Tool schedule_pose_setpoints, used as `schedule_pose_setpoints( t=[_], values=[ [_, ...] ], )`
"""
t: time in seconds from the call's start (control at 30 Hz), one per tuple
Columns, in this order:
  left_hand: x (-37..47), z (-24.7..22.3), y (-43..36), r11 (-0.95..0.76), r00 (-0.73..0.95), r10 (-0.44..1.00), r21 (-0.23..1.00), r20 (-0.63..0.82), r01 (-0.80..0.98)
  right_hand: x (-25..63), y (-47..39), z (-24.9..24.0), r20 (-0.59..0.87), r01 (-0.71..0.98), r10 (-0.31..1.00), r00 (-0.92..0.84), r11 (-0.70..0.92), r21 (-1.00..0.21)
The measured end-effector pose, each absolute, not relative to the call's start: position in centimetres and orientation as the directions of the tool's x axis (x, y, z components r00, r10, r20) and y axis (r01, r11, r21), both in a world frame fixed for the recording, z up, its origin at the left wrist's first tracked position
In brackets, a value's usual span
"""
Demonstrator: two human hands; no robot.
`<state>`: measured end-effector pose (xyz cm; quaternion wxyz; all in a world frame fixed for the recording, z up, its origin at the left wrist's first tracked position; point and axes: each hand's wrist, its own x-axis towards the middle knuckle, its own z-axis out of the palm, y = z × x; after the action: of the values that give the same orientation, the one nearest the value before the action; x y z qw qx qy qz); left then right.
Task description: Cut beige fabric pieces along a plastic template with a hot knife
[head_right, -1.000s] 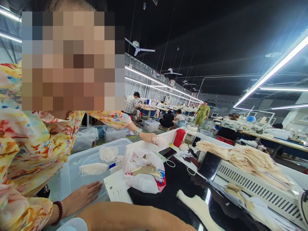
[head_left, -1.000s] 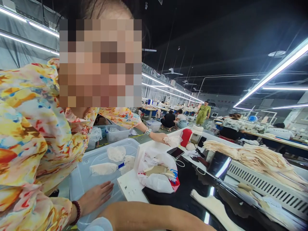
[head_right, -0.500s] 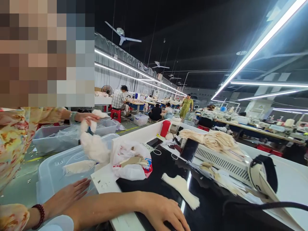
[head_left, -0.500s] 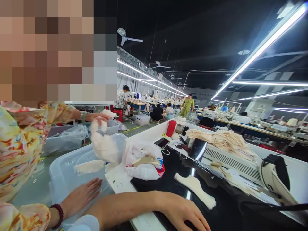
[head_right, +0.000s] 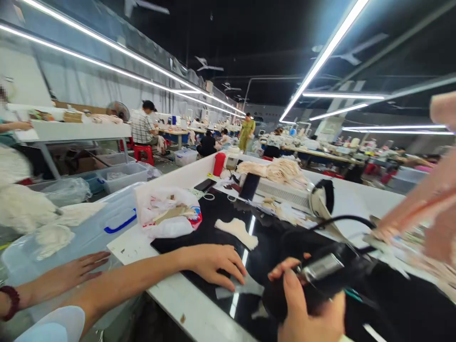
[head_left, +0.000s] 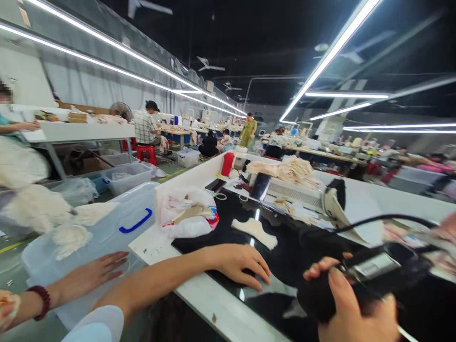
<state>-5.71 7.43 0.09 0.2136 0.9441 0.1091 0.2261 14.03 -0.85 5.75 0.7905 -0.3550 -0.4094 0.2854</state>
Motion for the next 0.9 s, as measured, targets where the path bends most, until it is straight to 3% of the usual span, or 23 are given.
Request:
schedule_pose_setpoints(
  t=[0.33,0.9],
  values=[
    [-6.6,1.8,6.0,-0.895,0.844,0.346,0.415,0.410,0.165,13.6,-1.0,7.5,0.514,-0.110,0.685,0.515,0.648,-0.753],
    [-6.3,1.6,5.7,-0.874,0.885,0.317,0.468,0.342,0.132,12.0,1.0,6.5,0.553,-0.077,0.662,0.506,0.673,-0.735]
  ],
)
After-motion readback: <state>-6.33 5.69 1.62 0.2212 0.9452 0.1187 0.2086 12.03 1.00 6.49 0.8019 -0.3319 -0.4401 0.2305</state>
